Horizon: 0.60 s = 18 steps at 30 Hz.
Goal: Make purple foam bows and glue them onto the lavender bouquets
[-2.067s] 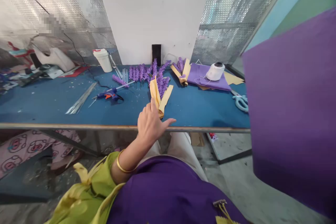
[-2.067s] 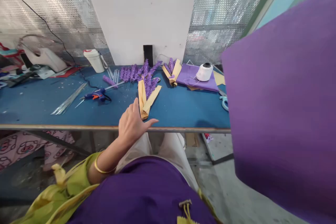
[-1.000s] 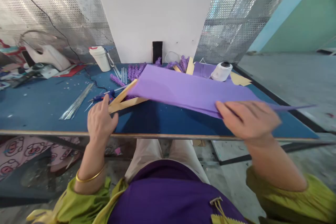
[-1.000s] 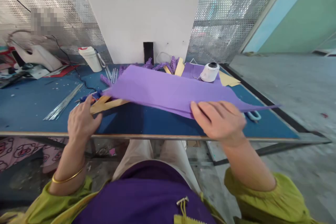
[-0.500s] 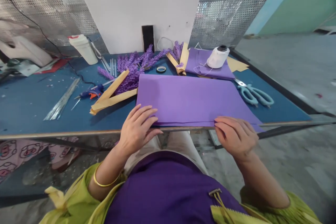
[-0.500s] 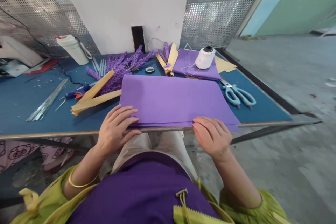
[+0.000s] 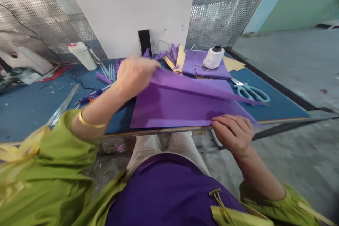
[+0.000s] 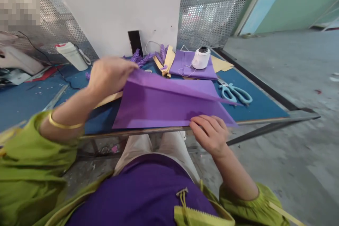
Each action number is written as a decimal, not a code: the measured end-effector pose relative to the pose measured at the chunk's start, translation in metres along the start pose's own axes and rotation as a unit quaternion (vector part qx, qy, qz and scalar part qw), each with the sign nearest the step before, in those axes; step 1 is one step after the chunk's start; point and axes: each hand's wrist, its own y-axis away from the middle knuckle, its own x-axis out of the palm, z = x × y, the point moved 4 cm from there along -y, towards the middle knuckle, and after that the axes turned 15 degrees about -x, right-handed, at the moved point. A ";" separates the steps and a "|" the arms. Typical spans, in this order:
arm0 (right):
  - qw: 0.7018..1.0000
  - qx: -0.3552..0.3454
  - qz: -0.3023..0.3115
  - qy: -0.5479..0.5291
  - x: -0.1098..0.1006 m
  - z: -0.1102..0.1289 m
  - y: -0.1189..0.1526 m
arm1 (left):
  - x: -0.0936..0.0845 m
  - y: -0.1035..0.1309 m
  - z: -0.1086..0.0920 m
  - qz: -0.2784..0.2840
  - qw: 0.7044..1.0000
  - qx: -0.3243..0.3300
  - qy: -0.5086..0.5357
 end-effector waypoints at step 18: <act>0.967 0.119 0.164 -0.156 0.006 0.004 -0.010 | 0.060 0.137 -0.109 0.032 0.961 0.114 0.252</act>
